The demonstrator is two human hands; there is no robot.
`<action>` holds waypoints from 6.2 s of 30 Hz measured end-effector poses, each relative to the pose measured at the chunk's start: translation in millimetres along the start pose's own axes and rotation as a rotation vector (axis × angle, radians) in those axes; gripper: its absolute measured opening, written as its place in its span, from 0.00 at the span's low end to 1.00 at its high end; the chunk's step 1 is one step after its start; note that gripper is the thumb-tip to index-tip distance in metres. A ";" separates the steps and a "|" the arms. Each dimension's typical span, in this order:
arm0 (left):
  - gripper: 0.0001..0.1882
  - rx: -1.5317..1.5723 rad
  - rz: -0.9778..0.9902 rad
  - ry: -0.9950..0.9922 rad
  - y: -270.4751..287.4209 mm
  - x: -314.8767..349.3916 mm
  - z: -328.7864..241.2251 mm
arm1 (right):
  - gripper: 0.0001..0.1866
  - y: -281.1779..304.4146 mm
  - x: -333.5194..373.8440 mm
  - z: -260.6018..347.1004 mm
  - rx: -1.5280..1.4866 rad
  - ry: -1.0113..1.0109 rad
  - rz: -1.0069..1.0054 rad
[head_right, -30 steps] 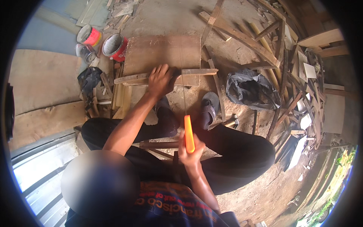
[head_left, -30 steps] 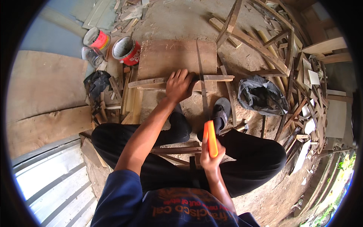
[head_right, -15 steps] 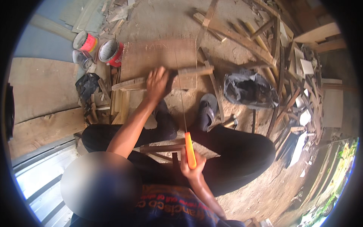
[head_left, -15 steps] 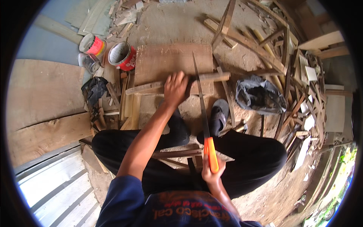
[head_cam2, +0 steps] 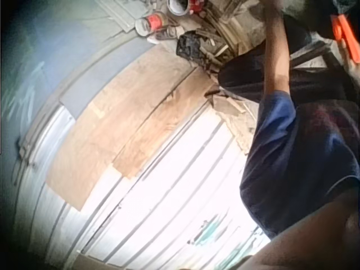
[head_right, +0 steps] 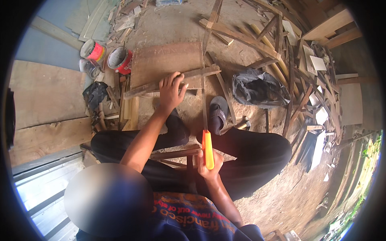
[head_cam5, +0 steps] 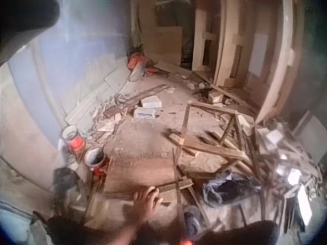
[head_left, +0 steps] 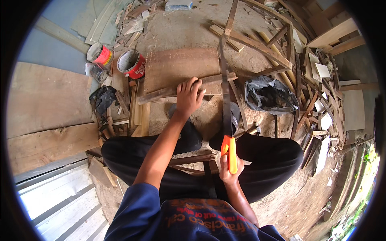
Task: The person sits on a small stool and uses a hammer to tap and separate a wooden frame from a board. They then use a hand saw to cut a small wooden piece placed on the board. The person handles the frame and board repeatedly, adjusting their positions during the process.
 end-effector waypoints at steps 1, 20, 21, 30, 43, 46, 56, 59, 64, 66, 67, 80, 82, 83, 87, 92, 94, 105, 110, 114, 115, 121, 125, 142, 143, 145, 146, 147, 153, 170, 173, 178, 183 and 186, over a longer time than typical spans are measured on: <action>0.19 -0.015 -0.005 -0.017 -0.8 6.2 -3.6 | 0.10 -1.4 3.7 -6.0 -0.015 -0.052 0.019; 0.08 0.084 0.044 -0.092 -25.7 -8.9 -34.7 | 0.33 3.7 8.4 -36.7 -0.382 -0.121 0.011; 0.08 0.112 0.055 -0.073 -26.7 -13.8 -31.9 | 0.32 7.3 5.5 -25.7 -0.323 -0.127 0.019; 0.11 0.140 0.141 -0.099 -25.0 -21.7 -26.3 | 0.24 -0.2 10.3 -46.8 -0.280 -0.335 0.083; 0.15 -0.006 0.077 -0.098 -39.4 -11.8 -27.2 | 0.22 -8.7 11.1 -46.1 -0.159 -0.321 0.111; 0.18 -0.050 0.110 -0.078 -43.8 -6.6 -21.1 | 0.25 -10.5 12.9 -46.9 -0.171 -0.311 0.149; 0.21 -0.053 0.095 -0.121 -41.8 -11.2 -25.3 | 0.24 -7.3 9.6 -38.5 -0.119 -0.269 0.118; 0.21 -0.057 0.097 -0.122 -43.9 -10.8 -24.6 | 0.23 -8.0 8.6 -37.3 -0.123 -0.286 0.127; 0.22 -0.054 0.104 -0.134 -44.1 -13.2 -23.1 | 0.23 -4.8 15.2 -37.9 -0.141 -0.256 0.100; 0.22 -0.054 0.111 -0.136 -44.0 -11.1 -25.3 | 0.22 -7.9 7.1 -36.8 -0.119 -0.279 0.125; 0.22 -0.062 0.110 -0.140 -44.2 -12.6 -24.3 | 0.22 -10.3 0.3 -35.7 -0.108 -0.291 0.138; 0.20 -0.030 0.119 -0.120 -42.5 -14.0 -27.1 | 0.23 3.7 10.6 -28.5 -0.140 -0.252 0.129; 0.21 -0.054 0.105 -0.126 -43.6 -18.0 -21.6 | 0.25 7.9 8.4 -29.3 -0.100 -0.281 0.161; 0.22 -0.056 0.112 -0.125 -43.0 -14.4 -23.3 | 0.26 7.3 0.4 -27.0 -0.086 -0.260 0.174; 0.23 -0.051 0.101 -0.115 -44.3 -16.2 -23.6 | 0.26 2.1 -21.3 -30.5 -0.164 -0.364 0.215; 0.24 -0.063 0.113 -0.110 -45.5 -14.5 -21.7 | 0.25 2.7 -6.8 -31.6 -0.163 -0.333 0.173; 0.20 -0.040 0.107 -0.095 -43.2 -16.2 -27.1 | 0.23 -4.0 -29.2 -24.9 -0.187 -0.397 0.196; 0.23 -0.046 0.109 -0.110 -45.7 -11.3 -21.7 | 0.23 6.0 -10.0 -24.1 -0.089 -0.222 0.176; 0.22 -0.018 0.053 -0.116 -42.5 -16.6 -22.5 | 0.23 -4.0 -19.0 -25.5 -0.112 -0.327 0.194; 0.20 -0.010 0.056 -0.101 -41.1 -18.6 -24.4 | 0.22 1.2 2.9 -21.7 -0.080 -0.267 0.150; 0.19 -0.021 0.045 -0.117 -40.9 -24.1 -23.0 | 0.23 5.8 8.7 -21.0 -0.085 -0.254 0.120; 0.20 -0.042 0.080 -0.081 -42.6 -20.2 -25.3 | 0.23 -10.9 -35.3 -30.3 -0.137 -0.337 0.185; 0.21 -0.020 0.117 -0.018 -43.8 -20.4 -17.8 | 0.25 -13.3 -34.8 -37.0 -0.134 -0.299 0.181; 0.21 -0.059 0.011 0.121 -45.7 -13.6 -23.4 | 0.23 -0.1 -23.3 -29.3 -0.095 -0.297 0.184; 0.21 -0.055 0.008 0.122 -46.3 -12.9 -23.9 | 0.23 -6.7 -37.0 -32.1 -0.108 -0.306 0.206; 0.21 -0.037 0.019 0.127 -44.9 -10.5 -24.0 | 0.22 -11.1 -43.9 -37.4 -0.094 -0.338 0.201; 0.21 -0.034 0.015 0.132 -43.4 -12.4 -21.5 | 0.22 -6.7 -38.2 -32.6 -0.099 -0.319 0.214; 0.21 -0.030 0.011 0.131 -44.2 -16.7 -20.2 | 0.22 1.9 -27.0 -26.9 -0.103 -0.293 0.219; 0.20 -0.038 -0.008 0.137 -46.8 -16.3 -21.0 | 0.21 15.8 4.8 -26.4 0.001 -0.263 0.243; 0.20 -0.071 -0.012 0.096 -47.0 -14.9 -18.8 | 0.23 15.4 -1.0 -36.4 -0.083 -0.220 0.190; 0.20 -0.066 -0.018 0.096 -45.9 -13.6 -22.6 | 0.23 20.0 2.7 -32.0 -0.120 -0.268 0.173; 0.20 -0.047 0.025 0.124 -47.7 -11.2 -19.7 | 0.26 -7.1 -40.1 -33.1 -0.080 -0.293 0.208; 0.21 -0.031 -0.011 0.100 -45.6 -9.2 -22.6 | 0.24 15.3 -6.7 -20.6 -0.096 -0.257 0.108; 0.21 -0.044 -0.013 0.103 -47.6 -14.3 -20.7 | 0.24 -13.6 -41.9 -39.7 -0.179 -0.321 0.183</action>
Point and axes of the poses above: each hand's wrist, its own x-axis away from the middle knuckle, its own y-axis out of the back of the hand, z = x × y, the point moved 5 cm from there along -x, towards the middle knuckle, and after that the axes turned 14 degrees about x, right-handed, at the moved point
